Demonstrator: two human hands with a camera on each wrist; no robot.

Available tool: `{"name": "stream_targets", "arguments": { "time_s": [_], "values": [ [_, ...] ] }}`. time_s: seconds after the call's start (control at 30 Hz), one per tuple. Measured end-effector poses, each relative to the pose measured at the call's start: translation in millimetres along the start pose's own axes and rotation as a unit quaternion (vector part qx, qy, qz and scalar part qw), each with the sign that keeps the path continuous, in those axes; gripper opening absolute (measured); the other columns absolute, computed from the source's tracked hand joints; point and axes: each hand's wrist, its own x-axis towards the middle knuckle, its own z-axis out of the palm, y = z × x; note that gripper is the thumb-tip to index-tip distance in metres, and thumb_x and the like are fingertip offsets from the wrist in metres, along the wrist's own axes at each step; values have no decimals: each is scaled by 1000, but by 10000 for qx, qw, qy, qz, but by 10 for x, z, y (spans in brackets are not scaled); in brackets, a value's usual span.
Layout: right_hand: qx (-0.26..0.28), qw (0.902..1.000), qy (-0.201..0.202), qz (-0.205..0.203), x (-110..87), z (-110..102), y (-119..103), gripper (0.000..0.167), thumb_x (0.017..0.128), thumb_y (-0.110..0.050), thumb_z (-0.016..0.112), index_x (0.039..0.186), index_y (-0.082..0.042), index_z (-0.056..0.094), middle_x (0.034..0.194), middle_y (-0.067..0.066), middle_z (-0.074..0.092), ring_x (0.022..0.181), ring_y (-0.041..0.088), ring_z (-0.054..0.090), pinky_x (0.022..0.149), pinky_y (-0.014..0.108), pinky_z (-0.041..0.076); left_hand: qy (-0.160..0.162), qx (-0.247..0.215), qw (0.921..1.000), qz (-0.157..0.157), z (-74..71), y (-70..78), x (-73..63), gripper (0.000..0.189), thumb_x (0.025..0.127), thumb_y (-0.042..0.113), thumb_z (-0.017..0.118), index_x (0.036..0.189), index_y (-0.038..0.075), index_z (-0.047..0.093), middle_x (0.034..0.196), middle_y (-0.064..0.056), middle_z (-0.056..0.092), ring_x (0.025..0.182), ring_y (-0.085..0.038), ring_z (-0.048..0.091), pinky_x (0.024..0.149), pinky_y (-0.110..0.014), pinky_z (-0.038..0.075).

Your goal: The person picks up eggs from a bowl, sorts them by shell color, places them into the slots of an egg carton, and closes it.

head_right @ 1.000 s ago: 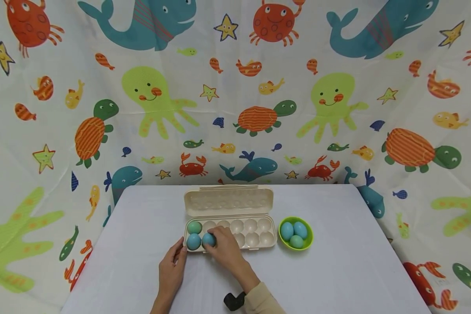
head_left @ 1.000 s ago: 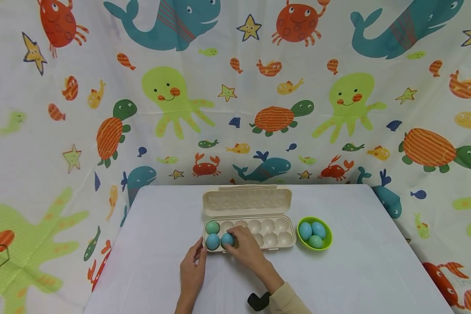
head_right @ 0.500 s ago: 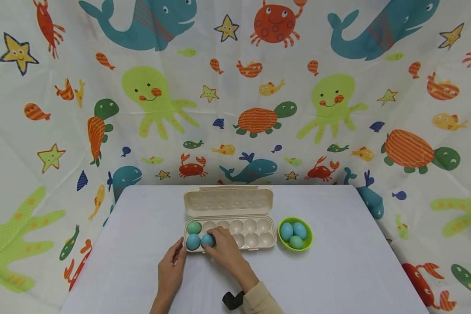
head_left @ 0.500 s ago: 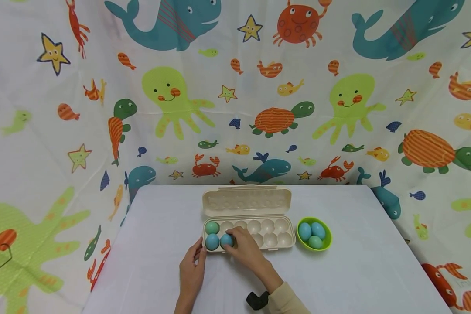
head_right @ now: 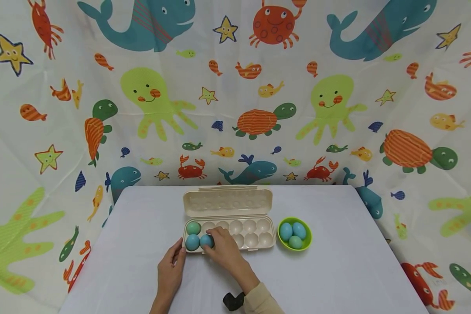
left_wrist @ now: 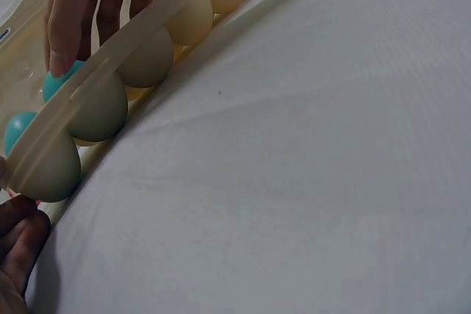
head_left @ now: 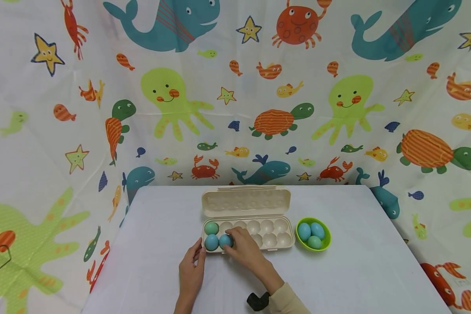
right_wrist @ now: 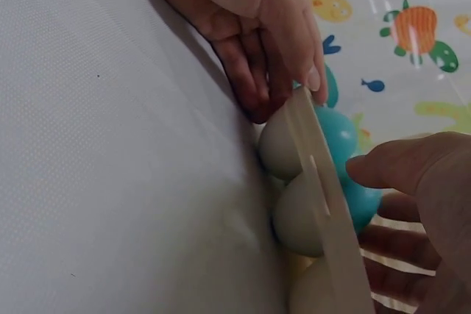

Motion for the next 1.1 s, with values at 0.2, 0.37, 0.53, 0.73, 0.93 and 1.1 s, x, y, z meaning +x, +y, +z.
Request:
{"name": "stream_targets", "arguments": {
  "time_s": [0.2, 0.37, 0.53, 0.73, 0.93, 1.1],
  "values": [
    [-142, 9997, 196, -57, -18, -95, -14, 39, 85, -24, 78, 120, -9, 67, 117, 8, 67, 106, 24, 62, 90, 36, 57, -2, 56, 10000, -44, 8, -8, -2, 34, 97, 12, 65, 131, 7, 65, 125, -9, 71, 96, -9, 70, 82, -1, 49],
    [-174, 9993, 333, -44, -33, -229, -18, 40, 84, -24, 78, 121, -11, 67, 120, 5, 66, 108, 24, 61, 88, 37, 57, 4, 63, 9999, -98, 15, -12, 2, 34, 97, 12, 66, 131, 8, 65, 126, -7, 71, 96, -6, 70, 82, -3, 50],
    [-286, 9969, 699, -235, -59, -356, 19, 39, 82, -19, 79, 119, -10, 68, 117, 6, 67, 108, 25, 60, 92, 39, 54, 13, 53, 10000, -5, 11, 5, 9, 34, 98, 12, 64, 132, 6, 64, 128, -9, 70, 96, -9, 70, 82, -4, 51],
    [-443, 9945, 948, -66, -112, -483, 124, 41, 81, -21, 81, 119, -10, 69, 117, 5, 66, 107, 25, 59, 89, 40, 54, 12, 134, 9999, -23, 8, 21, 10, 34, 99, 12, 63, 132, 7, 64, 128, -9, 70, 97, -9, 70, 83, -4, 51],
    [-451, 9942, 900, 373, -188, -646, 238, 43, 83, -23, 80, 122, -10, 68, 122, 5, 65, 113, 26, 57, 95, 42, 53, -60, 108, 9999, -73, 9, 21, 5, 34, 99, 14, 63, 133, 7, 63, 129, -10, 69, 96, -7, 69, 83, -2, 49],
    [-506, 9920, 1007, 564, -259, -779, 347, 44, 83, -22, 80, 123, -8, 67, 123, 8, 65, 116, 28, 58, 98, 46, 52, -133, 156, 9997, -161, 9, 14, 2, 35, 99, 16, 63, 133, 8, 63, 130, -7, 69, 98, -8, 69, 84, 0, 48]
  ]
}}
